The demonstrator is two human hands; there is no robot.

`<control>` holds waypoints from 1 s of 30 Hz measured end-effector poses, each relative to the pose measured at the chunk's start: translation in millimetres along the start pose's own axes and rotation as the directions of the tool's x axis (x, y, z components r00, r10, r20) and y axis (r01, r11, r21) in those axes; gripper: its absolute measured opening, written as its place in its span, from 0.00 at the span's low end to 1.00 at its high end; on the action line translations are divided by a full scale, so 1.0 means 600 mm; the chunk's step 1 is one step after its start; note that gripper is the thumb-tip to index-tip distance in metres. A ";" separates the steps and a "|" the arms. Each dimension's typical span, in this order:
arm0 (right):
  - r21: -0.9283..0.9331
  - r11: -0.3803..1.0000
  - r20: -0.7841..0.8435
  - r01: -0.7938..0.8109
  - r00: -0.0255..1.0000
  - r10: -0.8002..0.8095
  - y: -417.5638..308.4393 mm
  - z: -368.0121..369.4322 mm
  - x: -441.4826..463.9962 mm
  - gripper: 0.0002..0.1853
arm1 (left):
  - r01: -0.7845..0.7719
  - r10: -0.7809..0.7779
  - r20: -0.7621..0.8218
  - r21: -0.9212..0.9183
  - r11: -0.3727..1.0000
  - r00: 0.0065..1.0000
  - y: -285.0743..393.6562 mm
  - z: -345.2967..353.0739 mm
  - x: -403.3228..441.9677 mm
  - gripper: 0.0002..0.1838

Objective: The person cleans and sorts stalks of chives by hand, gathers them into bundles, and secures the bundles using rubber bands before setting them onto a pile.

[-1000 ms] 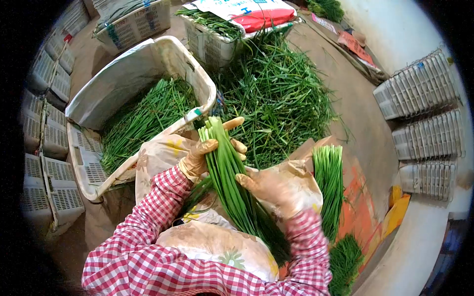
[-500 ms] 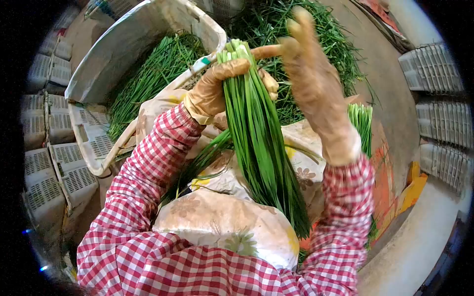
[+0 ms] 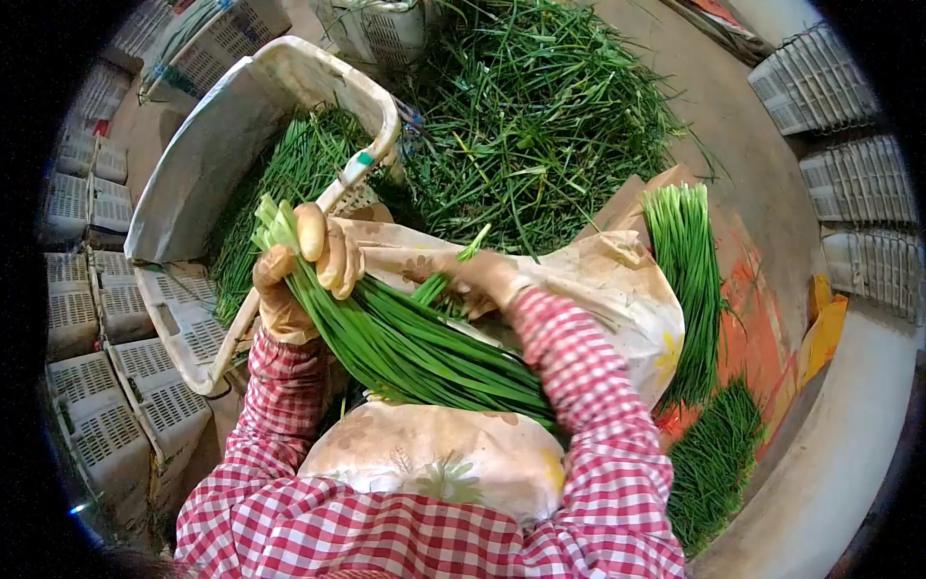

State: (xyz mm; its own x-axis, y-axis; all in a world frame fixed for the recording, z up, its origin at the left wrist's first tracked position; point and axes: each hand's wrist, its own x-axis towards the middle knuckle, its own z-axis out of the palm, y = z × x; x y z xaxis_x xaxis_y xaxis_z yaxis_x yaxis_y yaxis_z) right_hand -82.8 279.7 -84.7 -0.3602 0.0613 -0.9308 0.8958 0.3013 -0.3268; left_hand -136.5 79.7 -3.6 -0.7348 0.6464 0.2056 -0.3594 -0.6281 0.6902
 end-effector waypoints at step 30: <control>-0.592 0.379 -0.220 0.711 0.310 -0.925 0.010 0.018 -0.234 0.13 | 0.253 -0.291 -0.161 -0.220 0.942 0.943 0.015 0.050 0.003 0.26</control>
State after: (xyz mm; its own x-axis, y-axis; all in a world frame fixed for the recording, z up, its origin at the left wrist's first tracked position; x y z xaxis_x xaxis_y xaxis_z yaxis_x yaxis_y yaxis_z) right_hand -24.3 262.5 42.2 -0.9975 -0.0502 0.0496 -0.0706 0.7216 -0.6887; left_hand -124.1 88.2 23.7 -0.6813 0.7223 -0.1188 -0.6509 -0.5236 0.5498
